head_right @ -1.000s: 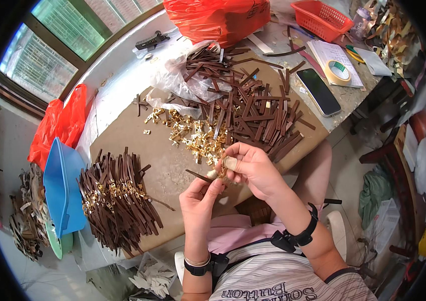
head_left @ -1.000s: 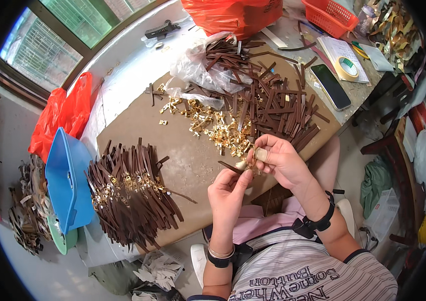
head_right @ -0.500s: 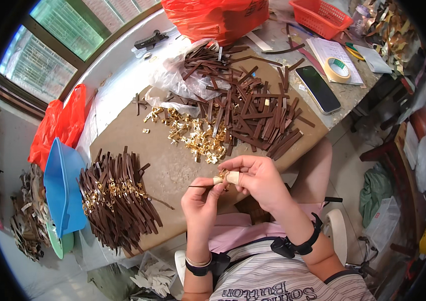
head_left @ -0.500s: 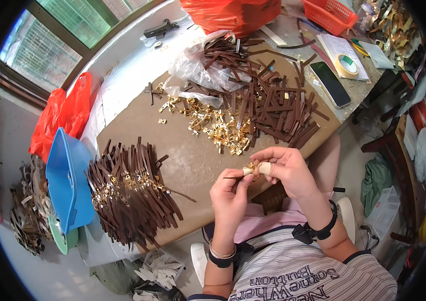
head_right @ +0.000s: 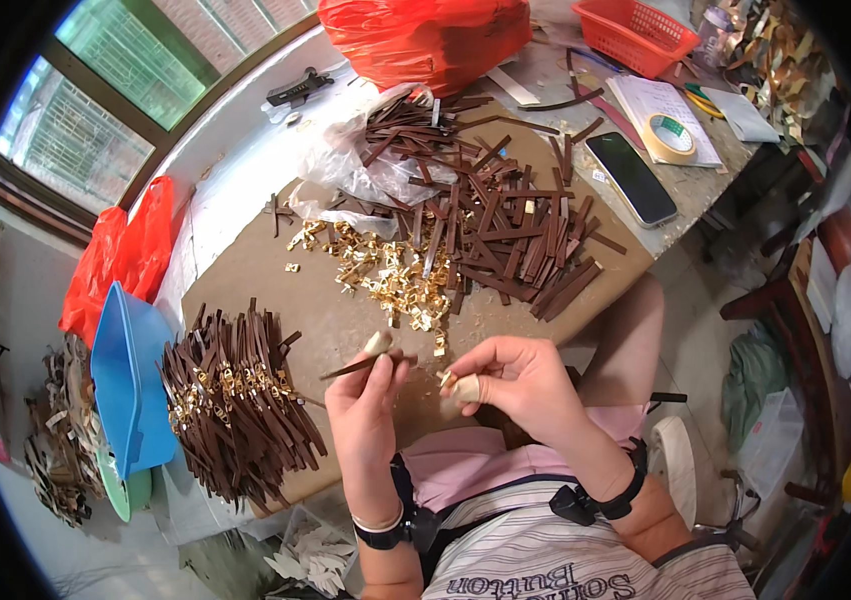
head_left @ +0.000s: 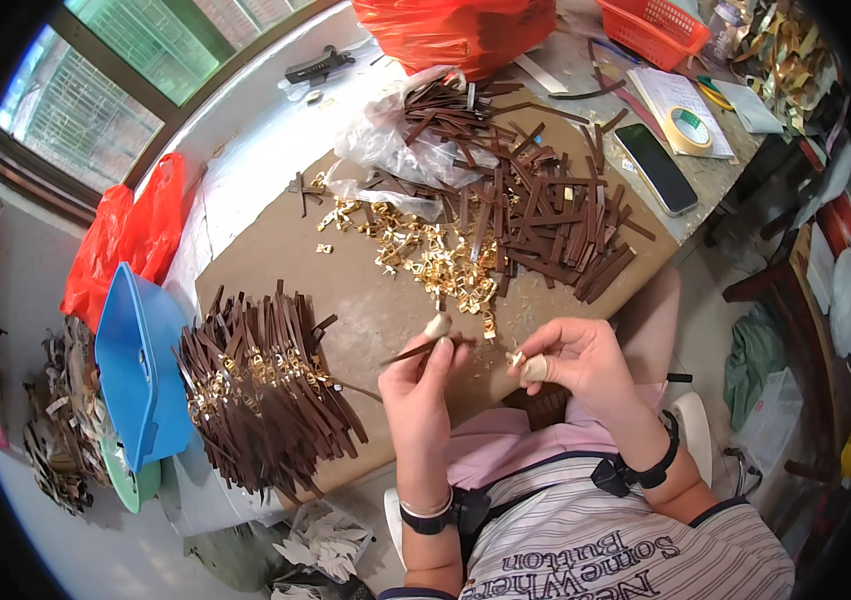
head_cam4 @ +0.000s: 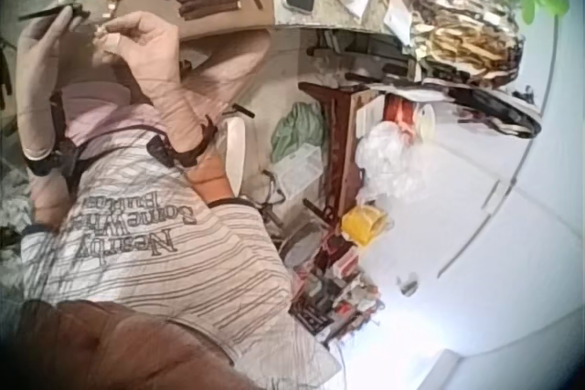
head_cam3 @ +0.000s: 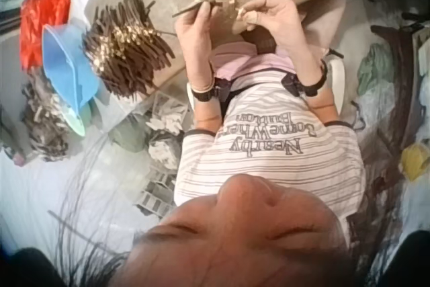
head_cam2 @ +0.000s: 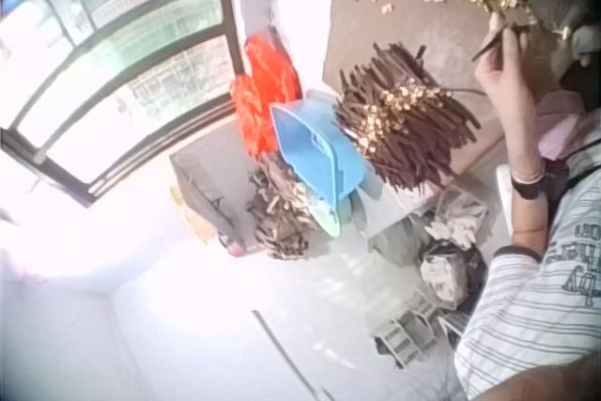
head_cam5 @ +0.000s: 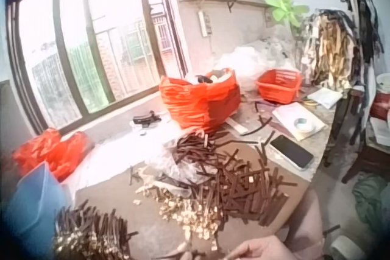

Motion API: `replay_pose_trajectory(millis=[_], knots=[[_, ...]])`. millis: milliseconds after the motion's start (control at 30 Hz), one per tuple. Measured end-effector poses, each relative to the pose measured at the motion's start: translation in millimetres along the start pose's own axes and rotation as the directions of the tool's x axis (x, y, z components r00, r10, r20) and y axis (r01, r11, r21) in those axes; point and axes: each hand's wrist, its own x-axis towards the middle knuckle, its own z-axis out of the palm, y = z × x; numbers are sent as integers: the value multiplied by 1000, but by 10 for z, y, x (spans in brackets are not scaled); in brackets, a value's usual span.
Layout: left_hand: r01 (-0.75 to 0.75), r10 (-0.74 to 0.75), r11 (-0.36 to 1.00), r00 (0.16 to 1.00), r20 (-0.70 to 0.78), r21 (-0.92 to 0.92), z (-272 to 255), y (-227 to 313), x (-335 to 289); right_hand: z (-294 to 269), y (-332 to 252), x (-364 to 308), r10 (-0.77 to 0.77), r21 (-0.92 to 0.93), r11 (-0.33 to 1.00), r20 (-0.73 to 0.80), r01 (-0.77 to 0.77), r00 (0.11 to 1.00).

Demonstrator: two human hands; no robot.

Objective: Assembling gold-colored buckles onto brown leather shoe straps at a manual workstation.

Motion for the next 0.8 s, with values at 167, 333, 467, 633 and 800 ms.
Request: replay_pose_trajectory(millis=[167,333,467,633,800], knots=[[40,-38,999,996,78,-16,159,94,-415,126,-98,-149,-430,-513,733,158,446,889],[-131,131,991,981,141,-7,254,135,-561,131,-162,-238,-558,-615,582,172,531,812],[-129,124,991,977,176,17,269,143,-603,94,-172,-269,-603,-618,530,206,580,771],[-145,139,989,978,154,31,329,192,-656,86,-220,-285,-579,-597,566,203,568,790],[-147,137,988,974,180,48,334,192,-636,50,-231,-294,-531,-579,624,178,524,828]])
